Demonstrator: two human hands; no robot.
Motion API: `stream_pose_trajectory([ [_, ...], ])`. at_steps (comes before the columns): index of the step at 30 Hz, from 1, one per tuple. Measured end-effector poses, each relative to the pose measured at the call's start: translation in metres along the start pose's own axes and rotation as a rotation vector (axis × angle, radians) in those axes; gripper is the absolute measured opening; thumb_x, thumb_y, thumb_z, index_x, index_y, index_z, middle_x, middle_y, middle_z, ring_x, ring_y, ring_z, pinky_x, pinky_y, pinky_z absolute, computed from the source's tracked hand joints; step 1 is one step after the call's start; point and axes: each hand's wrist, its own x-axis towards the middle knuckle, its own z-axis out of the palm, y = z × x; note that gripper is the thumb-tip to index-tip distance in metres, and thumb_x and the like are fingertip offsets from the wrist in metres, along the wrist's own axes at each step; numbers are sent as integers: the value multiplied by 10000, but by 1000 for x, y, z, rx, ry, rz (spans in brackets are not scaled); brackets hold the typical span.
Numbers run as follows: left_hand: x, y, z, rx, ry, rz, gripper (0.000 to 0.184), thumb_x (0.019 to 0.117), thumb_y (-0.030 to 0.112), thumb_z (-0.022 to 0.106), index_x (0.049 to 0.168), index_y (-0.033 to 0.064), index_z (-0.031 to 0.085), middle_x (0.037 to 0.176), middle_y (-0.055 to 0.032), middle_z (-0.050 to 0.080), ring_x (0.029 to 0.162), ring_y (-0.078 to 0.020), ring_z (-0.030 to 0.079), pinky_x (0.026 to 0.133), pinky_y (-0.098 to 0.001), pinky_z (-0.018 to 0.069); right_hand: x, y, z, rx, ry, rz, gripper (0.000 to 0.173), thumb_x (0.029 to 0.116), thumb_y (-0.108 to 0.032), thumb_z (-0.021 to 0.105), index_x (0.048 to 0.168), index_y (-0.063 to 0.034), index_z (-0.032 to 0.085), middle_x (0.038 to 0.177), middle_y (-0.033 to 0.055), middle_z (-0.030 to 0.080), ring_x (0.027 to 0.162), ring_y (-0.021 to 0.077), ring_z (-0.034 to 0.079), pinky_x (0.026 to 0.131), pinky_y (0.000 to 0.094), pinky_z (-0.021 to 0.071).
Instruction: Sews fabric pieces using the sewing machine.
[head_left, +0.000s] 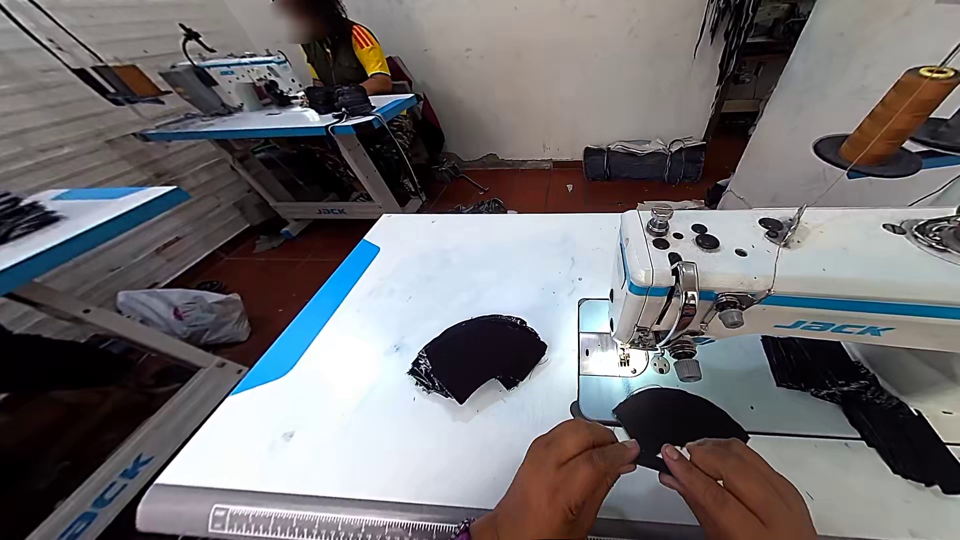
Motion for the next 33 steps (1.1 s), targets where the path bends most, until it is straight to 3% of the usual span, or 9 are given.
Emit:
stream_pose_trajectory([
  [5, -3, -3, -6, 142, -56, 146, 101, 1045, 111, 573, 1097, 77, 651, 956, -69, 615, 925, -147, 636, 908, -204, 524, -3, 1, -9, -73, -2, -188, 113, 988, -125, 679, 1080, -60, 678, 874, 69, 595, 863, 200, 615, 977, 268, 507],
  [12, -6, -4, -8, 189, -104, 235, 137, 1049, 75, 537, 1118, 74, 654, 951, -67, 628, 927, -174, 638, 932, -239, 521, -9, 2, -22, -111, -55, -293, 116, 1012, -63, 602, 1079, -43, 695, 835, 67, 627, 799, 212, 603, 930, 302, 508],
  [16, -9, -3, -4, 134, -128, 188, 110, 1041, 91, 562, 1058, 76, 669, 924, -65, 638, 915, -169, 644, 914, -234, 527, -19, 3, -22, -35, -107, -226, 109, 1019, -75, 588, 1034, -86, 695, 1018, 62, 687, 938, 206, 607, 905, 282, 473],
  [19, -19, 2, -1, -29, -213, 5, 142, 1037, 165, 591, 969, 96, 694, 950, -69, 662, 958, -157, 641, 904, -217, 514, -36, 0, -11, 224, -145, -64, 64, 989, -81, 629, 941, -82, 670, 965, 75, 688, 938, 194, 630, 911, 252, 499],
  [22, -25, 8, -7, -357, -345, -402, 161, 948, 189, 710, 913, 39, 757, 1110, -96, 736, 1095, -107, 660, 966, -217, 508, -48, -5, 0, 490, -217, 113, 85, 959, -78, 640, 876, -69, 625, 855, 95, 661, 877, 183, 637, 844, 230, 510],
  [24, -14, 10, -14, -517, -423, -724, 164, 918, 155, 738, 935, -6, 764, 986, -49, 759, 959, -38, 693, 880, -223, 551, -45, -5, -1, 582, -291, 203, 81, 960, -72, 643, 941, -49, 719, 844, 109, 671, 880, 183, 642, 844, 238, 510],
  [26, 11, 4, -19, -508, -517, -935, 178, 926, 179, 734, 949, 2, 739, 854, -6, 711, 776, -12, 639, 752, -221, 536, -33, 0, -4, 578, -346, 256, 118, 959, -74, 651, 988, -52, 764, 894, 106, 709, 923, 167, 666, 874, 250, 526],
  [29, 54, -18, -18, -374, -702, -1061, 223, 958, 197, 717, 996, -23, 711, 836, -36, 660, 740, -61, 577, 737, -271, 502, -20, 24, 9, 441, -352, 231, 167, 921, -95, 655, 1021, -115, 788, 982, 51, 755, 991, 127, 706, 914, 244, 558],
  [33, 77, -36, 6, -91, -910, -1012, 256, 993, 242, 686, 994, -12, 720, 850, -102, 666, 758, -165, 590, 746, -370, 495, -23, 53, 32, 242, -329, 76, 222, 931, -113, 591, 917, -152, 809, 923, 11, 767, 945, 165, 719, 882, 299, 563],
])
